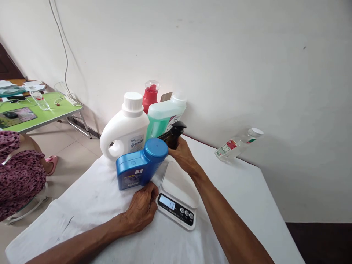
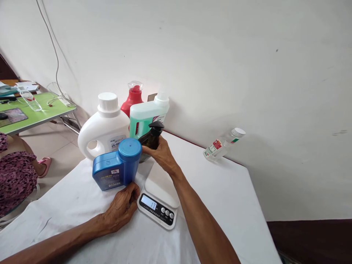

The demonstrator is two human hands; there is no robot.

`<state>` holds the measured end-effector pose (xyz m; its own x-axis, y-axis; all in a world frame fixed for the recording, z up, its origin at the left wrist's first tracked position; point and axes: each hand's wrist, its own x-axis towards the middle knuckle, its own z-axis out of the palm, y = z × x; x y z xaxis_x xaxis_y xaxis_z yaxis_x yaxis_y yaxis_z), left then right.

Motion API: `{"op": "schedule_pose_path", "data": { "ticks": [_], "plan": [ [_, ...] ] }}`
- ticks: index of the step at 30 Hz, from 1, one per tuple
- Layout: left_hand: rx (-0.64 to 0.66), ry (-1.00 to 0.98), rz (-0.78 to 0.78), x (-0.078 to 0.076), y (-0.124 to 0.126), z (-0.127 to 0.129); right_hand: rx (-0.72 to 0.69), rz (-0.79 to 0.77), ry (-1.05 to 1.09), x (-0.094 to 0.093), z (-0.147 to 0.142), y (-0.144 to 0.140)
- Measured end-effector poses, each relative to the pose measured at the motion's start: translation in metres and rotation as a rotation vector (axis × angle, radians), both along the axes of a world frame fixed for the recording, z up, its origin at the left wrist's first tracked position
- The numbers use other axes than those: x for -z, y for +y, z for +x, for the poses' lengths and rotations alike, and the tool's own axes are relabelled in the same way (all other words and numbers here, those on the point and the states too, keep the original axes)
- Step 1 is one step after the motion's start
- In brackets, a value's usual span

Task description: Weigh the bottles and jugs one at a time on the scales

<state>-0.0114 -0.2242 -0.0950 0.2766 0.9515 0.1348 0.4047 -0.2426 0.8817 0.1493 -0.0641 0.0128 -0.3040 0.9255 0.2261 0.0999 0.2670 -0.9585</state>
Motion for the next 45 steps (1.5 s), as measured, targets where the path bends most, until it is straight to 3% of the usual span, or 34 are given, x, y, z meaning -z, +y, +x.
{"op": "schedule_pose_path", "data": {
  "ticks": [5,8,16,24,35,39,45],
  "plan": [
    [-0.004,-0.003,-0.003,-0.003,0.001,-0.001,0.134,0.066,-0.035,-0.035,0.034,-0.016],
    [0.003,-0.020,-0.007,-0.003,0.001,0.000,0.233,0.049,-0.144,-0.045,0.058,-0.039],
    [0.006,-0.002,-0.032,-0.008,0.002,-0.003,0.377,-0.045,-0.276,-0.033,0.083,-0.088],
    [0.003,0.012,0.012,-0.010,0.000,-0.005,0.443,-0.053,-0.253,-0.019,0.081,-0.093],
    [-0.004,0.045,0.143,-0.006,-0.009,-0.009,0.392,0.036,-0.113,-0.014,0.078,-0.098],
    [0.138,0.085,0.211,-0.001,-0.011,-0.015,0.473,0.065,0.004,0.003,0.084,-0.108],
    [0.188,0.275,0.142,0.000,-0.011,-0.024,0.847,-0.069,0.335,0.066,0.094,-0.134]
  ]
}}
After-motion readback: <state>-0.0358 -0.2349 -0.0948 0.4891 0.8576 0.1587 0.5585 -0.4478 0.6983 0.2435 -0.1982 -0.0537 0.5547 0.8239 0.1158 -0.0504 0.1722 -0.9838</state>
